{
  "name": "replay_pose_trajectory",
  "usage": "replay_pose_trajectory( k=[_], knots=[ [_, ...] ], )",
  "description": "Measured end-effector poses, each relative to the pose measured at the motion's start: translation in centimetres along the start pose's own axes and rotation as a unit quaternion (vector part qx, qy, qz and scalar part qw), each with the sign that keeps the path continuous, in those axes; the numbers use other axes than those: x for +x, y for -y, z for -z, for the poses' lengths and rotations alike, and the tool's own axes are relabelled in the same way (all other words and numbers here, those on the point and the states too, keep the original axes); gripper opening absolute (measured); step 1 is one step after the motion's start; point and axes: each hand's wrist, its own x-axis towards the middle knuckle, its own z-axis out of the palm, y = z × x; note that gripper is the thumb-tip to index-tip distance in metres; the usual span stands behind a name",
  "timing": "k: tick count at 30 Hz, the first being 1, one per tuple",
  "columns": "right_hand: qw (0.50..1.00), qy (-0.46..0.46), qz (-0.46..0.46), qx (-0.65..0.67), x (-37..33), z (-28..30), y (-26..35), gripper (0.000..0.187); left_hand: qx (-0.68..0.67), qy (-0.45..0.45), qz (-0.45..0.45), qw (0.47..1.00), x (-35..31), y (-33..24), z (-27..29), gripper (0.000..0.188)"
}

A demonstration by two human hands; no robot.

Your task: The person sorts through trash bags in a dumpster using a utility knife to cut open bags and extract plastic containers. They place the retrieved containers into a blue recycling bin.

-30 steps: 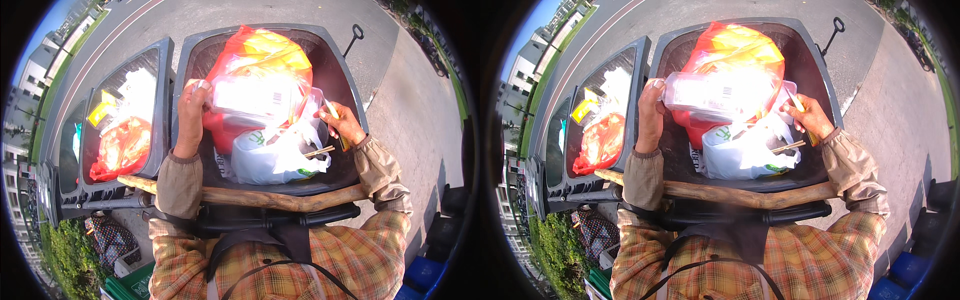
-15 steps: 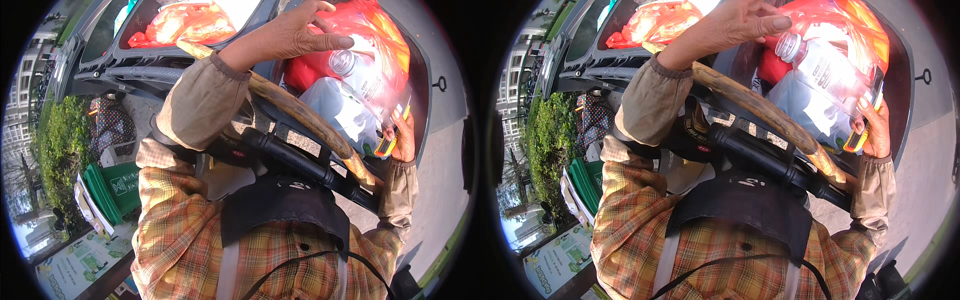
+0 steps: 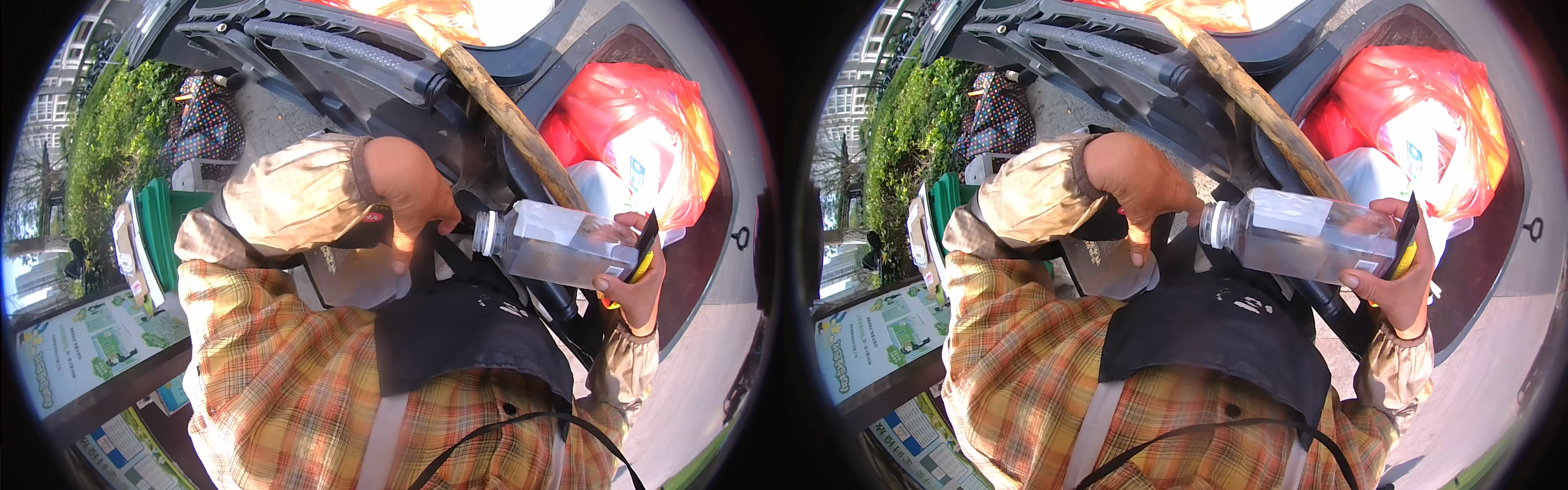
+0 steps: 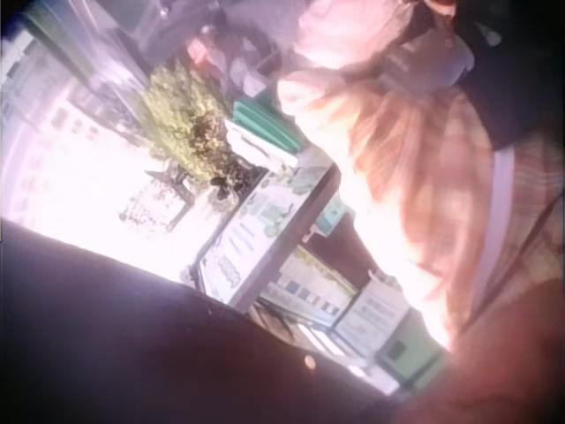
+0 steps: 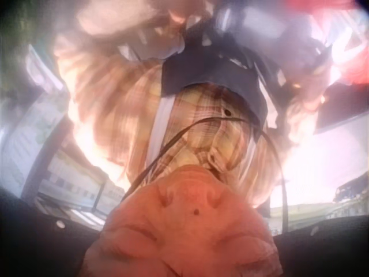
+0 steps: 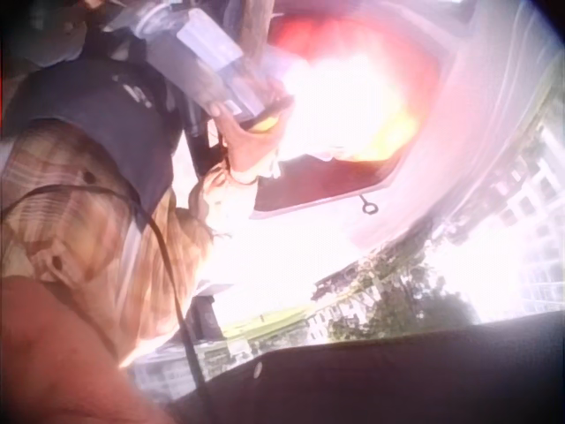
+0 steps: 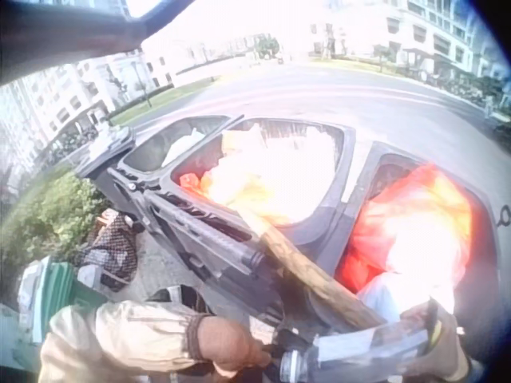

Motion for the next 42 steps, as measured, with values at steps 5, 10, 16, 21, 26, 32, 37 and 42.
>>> replay_pose_trajectory(
  k=[5, 10, 16, 21, 26, 32, 37, 42],
  knots=[
    [0.999, 0.049, 0.014, 0.013, 0.1, -2.2, 1.4, 0.074, 0.168, 0.098, 0.136, 0.971, 2.2, 3.3, -6.0, 0.035],
    [0.969, 0.168, 0.157, -0.092, 1.5, -6.9, 4.2, 0.067, 0.032, 0.096, 0.227, 0.969, 0.1, 3.4, -0.8, 0.031],
    [0.860, 0.233, 0.332, -0.308, 3.6, -12.9, 4.8, 0.063, -0.053, 0.073, 0.320, 0.943, 0.7, 4.3, 2.3, 0.027],
    [0.872, 0.187, 0.333, -0.307, 3.3, -15.3, 1.6, 0.068, 0.004, 0.032, 0.291, 0.956, 2.2, 6.3, 0.9, 0.027],
    [0.941, 0.076, 0.275, -0.182, 0.3, -7.8, 2.4, 0.049, 0.022, -0.166, 0.064, 0.984, -1.2, 2.7, -0.9, 0.040],
    [0.953, -0.178, -0.012, -0.244, -2.1, 10.7, -1.8, 0.014, -0.029, -0.166, -0.041, 0.985, 1.5, -6.7, 2.7, 0.028],
    [0.951, -0.175, -0.185, -0.177, -4.7, 17.8, -9.2, 0.015, 0.034, -0.326, -0.159, 0.931, 10.2, -12.4, 6.8, 0.021],
    [0.890, -0.211, -0.086, -0.394, -3.8, 21.2, -11.3, 0.030, 0.114, -0.333, -0.238, 0.905, 23.8, -13.6, 8.0, 0.026]
  ],
)
